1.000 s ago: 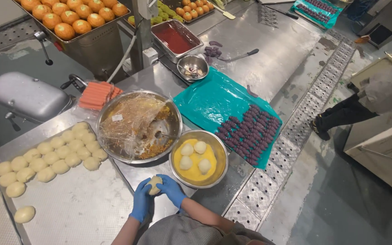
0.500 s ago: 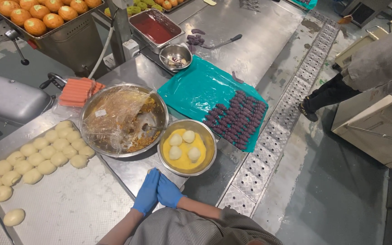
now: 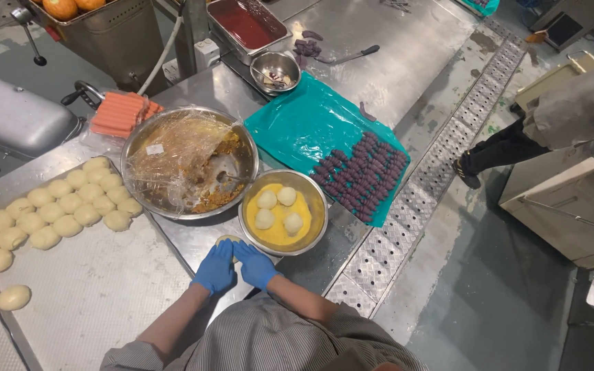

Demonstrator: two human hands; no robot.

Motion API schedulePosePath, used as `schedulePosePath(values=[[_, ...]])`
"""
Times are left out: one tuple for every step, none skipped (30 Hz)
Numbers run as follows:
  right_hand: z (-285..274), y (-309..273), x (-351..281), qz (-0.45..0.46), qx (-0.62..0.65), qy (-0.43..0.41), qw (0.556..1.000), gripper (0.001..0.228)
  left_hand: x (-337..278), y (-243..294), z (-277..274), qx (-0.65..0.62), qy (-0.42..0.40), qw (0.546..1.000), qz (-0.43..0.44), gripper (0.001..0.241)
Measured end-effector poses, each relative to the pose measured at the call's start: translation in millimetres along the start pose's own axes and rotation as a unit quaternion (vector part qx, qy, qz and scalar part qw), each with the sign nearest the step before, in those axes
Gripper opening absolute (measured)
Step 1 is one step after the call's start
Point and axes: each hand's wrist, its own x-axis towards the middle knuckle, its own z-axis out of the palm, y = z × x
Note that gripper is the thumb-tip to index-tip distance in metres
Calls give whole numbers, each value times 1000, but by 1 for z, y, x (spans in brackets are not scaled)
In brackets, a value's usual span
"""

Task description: Filling and shaping dough balls into buns on a bakery workbench.

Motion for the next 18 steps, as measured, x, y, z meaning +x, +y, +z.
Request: schedulePosePath(values=[[-2,-1,5,1,0,-2,1000,76,-4,3,-1,-2,-1,1000,-1,72],[-1,-3,11,118,-6,-96,988,59,-7,4,-2,-1,-6,1000,-2,74],[-2,-4,17,227,-11,-195,954,43,-11,5,-4,1,-10,1000,-4,77],[11,9,15,226,-12,-191,955,43,-2,3,-11,4,-8,1000,-1,77],[24,22,14,132,-26,-131,982,63,7,1,-19,-2,-5,1000,12,85],[40,29,3,37,-35,-80,995,86,5,1,-20,-13,-9,1000,21,93],[44,32,9,39,-33,-81,995,86,10,-7,-15,-14,-12,1000,19,93],[47,36,13,86,-37,-134,987,77,14,-12,-9,-12,4,1000,20,91],[51,39,17,132,-40,-187,973,67,18,-18,-3,-11,20,1000,19,90],[48,32,13,134,-37,-190,972,67,9,-17,-4,-14,16,1000,17,90],[45,25,9,120,-6,-148,982,78,0,-16,-5,-11,23,999,22,91],[39,24,15,100,22,-99,990,88,1,-18,-13,-5,35,999,30,92],[39,27,19,99,21,-97,990,88,8,-16,-13,-3,37,999,32,92],[43,27,23,95,2,-95,991,87,12,-16,-13,3,30,999,20,93],[46,26,27,90,-16,-93,991,85,16,-16,-13,9,23,1000,8,94],[34,11,26,92,-13,-94,991,85,3,-12,-9,9,20,1000,6,94],[21,-4,25,125,-5,-113,986,82,-10,-8,-6,14,21,1000,-5,93],[4,-10,36,155,-2,-124,980,79,-8,-6,-9,23,28,999,-9,93]])
